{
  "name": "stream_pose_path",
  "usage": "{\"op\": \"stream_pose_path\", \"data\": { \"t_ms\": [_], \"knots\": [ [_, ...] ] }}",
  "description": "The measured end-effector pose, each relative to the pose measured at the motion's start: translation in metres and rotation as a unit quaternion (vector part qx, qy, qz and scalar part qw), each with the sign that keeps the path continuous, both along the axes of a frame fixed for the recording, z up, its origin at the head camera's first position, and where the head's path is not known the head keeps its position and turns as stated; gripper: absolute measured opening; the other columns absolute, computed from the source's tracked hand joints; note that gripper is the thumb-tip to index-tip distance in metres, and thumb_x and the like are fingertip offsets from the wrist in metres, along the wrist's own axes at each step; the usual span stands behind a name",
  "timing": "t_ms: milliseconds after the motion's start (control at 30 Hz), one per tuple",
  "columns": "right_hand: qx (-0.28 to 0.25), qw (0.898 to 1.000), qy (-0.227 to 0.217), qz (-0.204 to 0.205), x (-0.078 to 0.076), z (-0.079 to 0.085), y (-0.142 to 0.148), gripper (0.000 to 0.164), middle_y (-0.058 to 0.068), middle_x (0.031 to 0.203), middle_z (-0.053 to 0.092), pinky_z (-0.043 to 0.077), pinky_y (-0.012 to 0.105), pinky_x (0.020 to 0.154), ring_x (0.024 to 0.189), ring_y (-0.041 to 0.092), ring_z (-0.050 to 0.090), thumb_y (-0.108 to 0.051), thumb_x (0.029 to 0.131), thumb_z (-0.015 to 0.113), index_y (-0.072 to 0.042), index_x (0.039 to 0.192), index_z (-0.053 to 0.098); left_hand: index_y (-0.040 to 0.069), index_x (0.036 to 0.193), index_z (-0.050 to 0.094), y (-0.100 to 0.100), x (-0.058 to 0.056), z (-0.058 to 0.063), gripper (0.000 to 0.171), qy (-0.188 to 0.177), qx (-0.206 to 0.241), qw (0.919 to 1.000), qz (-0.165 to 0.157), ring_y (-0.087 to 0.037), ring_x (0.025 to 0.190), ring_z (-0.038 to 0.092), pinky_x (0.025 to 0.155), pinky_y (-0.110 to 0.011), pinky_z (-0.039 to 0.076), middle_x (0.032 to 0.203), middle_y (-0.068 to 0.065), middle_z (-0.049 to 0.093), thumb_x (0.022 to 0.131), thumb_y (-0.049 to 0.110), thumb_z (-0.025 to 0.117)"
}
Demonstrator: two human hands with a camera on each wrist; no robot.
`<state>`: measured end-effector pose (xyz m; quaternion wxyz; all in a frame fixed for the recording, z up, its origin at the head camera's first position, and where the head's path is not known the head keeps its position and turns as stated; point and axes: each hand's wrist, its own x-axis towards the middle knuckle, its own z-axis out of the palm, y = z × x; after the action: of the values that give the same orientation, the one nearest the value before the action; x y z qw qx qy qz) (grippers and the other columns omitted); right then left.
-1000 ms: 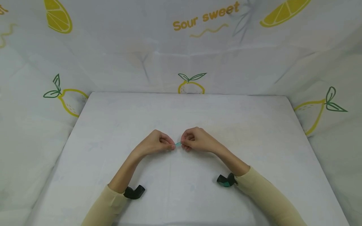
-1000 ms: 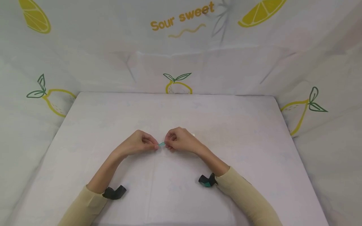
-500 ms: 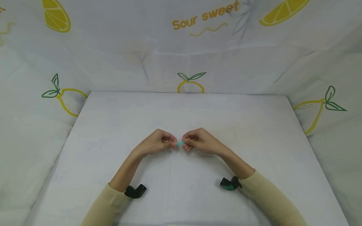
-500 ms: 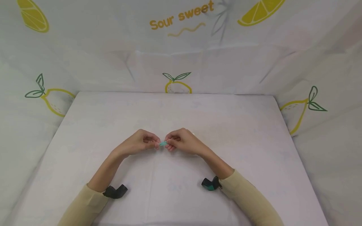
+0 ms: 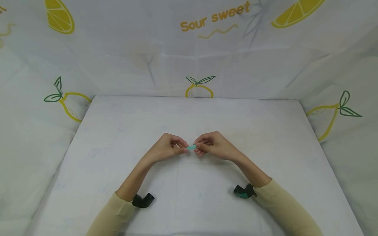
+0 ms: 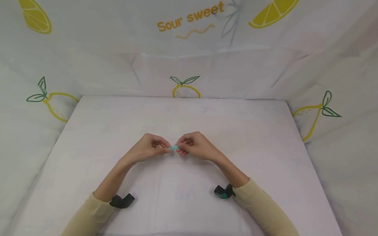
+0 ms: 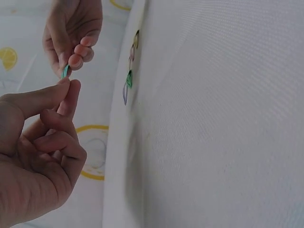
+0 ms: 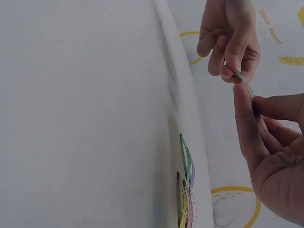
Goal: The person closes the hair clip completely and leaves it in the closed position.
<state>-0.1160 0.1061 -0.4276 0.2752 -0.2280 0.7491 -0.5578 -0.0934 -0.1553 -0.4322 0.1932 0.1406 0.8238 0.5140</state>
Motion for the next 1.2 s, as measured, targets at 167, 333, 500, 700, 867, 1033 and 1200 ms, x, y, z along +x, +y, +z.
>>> {"op": "stream_pose_path", "data": {
  "t_ms": [167, 333, 500, 700, 867, 1033, 1200],
  "knots": [
    [-0.012, 1.000, -0.008, -0.006, 0.001, 0.001, 0.004, 0.014, 0.032, 0.102, 0.078, 0.066, 0.050, 0.086, 0.089, 0.035, 0.080, 0.000, 0.106, 0.063, 0.007, 0.117, 0.069, 0.008, 0.101, 0.085, 0.005, 0.001, -0.001, 0.009, 0.029, -0.009, 0.9995, 0.009, -0.009, 0.060, 0.046, 0.058, -0.021, 0.038, 0.090, -0.005, 0.081, 0.093, 0.013, 0.085],
    [-0.018, 1.000, -0.018, -0.014, 0.001, 0.001, 0.008, 0.016, 0.036, 0.106, 0.076, 0.066, 0.049, 0.087, 0.092, 0.040, 0.080, -0.001, 0.105, 0.065, 0.007, 0.119, 0.069, 0.011, 0.100, 0.085, 0.010, 0.002, -0.001, 0.007, 0.058, -0.014, 0.9980, 0.022, -0.008, 0.058, 0.044, 0.057, -0.020, 0.036, 0.091, -0.005, 0.082, 0.094, 0.013, 0.084],
    [-0.007, 1.000, -0.007, -0.014, 0.001, 0.000, 0.014, 0.021, 0.031, 0.106, 0.078, 0.067, 0.044, 0.087, 0.093, 0.039, 0.080, 0.001, 0.102, 0.066, 0.005, 0.122, 0.070, 0.015, 0.098, 0.085, 0.013, 0.004, 0.002, 0.004, 0.075, -0.021, 0.9964, 0.035, -0.009, 0.058, 0.048, 0.056, -0.021, 0.038, 0.093, -0.003, 0.082, 0.095, 0.016, 0.083],
    [0.012, 1.000, 0.019, -0.015, 0.001, -0.002, 0.019, 0.024, 0.027, 0.108, 0.080, 0.066, 0.036, 0.086, 0.094, 0.040, 0.081, -0.003, 0.101, 0.072, 0.002, 0.124, 0.072, 0.015, 0.098, 0.086, 0.017, 0.003, -0.002, 0.006, 0.078, -0.025, 0.9959, 0.037, -0.010, 0.057, 0.049, 0.055, -0.021, 0.039, 0.090, -0.002, 0.082, 0.095, 0.021, 0.084],
    [0.016, 0.999, 0.020, -0.023, 0.003, -0.002, 0.022, 0.024, 0.026, 0.109, 0.081, 0.066, 0.032, 0.084, 0.095, 0.042, 0.081, 0.000, 0.101, 0.068, 0.004, 0.125, 0.071, 0.015, 0.097, 0.086, 0.021, 0.003, -0.005, 0.007, 0.071, -0.024, 0.9965, 0.037, -0.009, 0.057, 0.047, 0.055, -0.021, 0.038, 0.090, -0.002, 0.081, 0.095, 0.021, 0.085],
    [0.032, 0.998, 0.035, -0.035, 0.003, -0.003, 0.026, 0.022, 0.022, 0.104, 0.082, 0.065, 0.031, 0.081, 0.090, 0.038, 0.082, -0.004, 0.100, 0.072, 0.003, 0.121, 0.073, 0.014, 0.096, 0.086, 0.025, 0.003, -0.005, 0.007, 0.068, -0.026, 0.9966, 0.037, -0.008, 0.057, 0.047, 0.054, -0.021, 0.038, 0.090, -0.003, 0.081, 0.094, 0.021, 0.086],
    [0.050, 0.997, 0.042, -0.044, 0.002, -0.004, 0.030, 0.022, 0.021, 0.101, 0.082, 0.063, 0.028, 0.077, 0.088, 0.035, 0.082, -0.010, 0.099, 0.078, 0.002, 0.117, 0.075, 0.015, 0.094, 0.086, 0.029, 0.003, -0.006, 0.008, 0.068, -0.037, 0.9964, 0.035, -0.008, 0.058, 0.049, 0.055, -0.021, 0.039, 0.089, -0.002, 0.080, 0.094, 0.023, 0.086]
  ]
}}
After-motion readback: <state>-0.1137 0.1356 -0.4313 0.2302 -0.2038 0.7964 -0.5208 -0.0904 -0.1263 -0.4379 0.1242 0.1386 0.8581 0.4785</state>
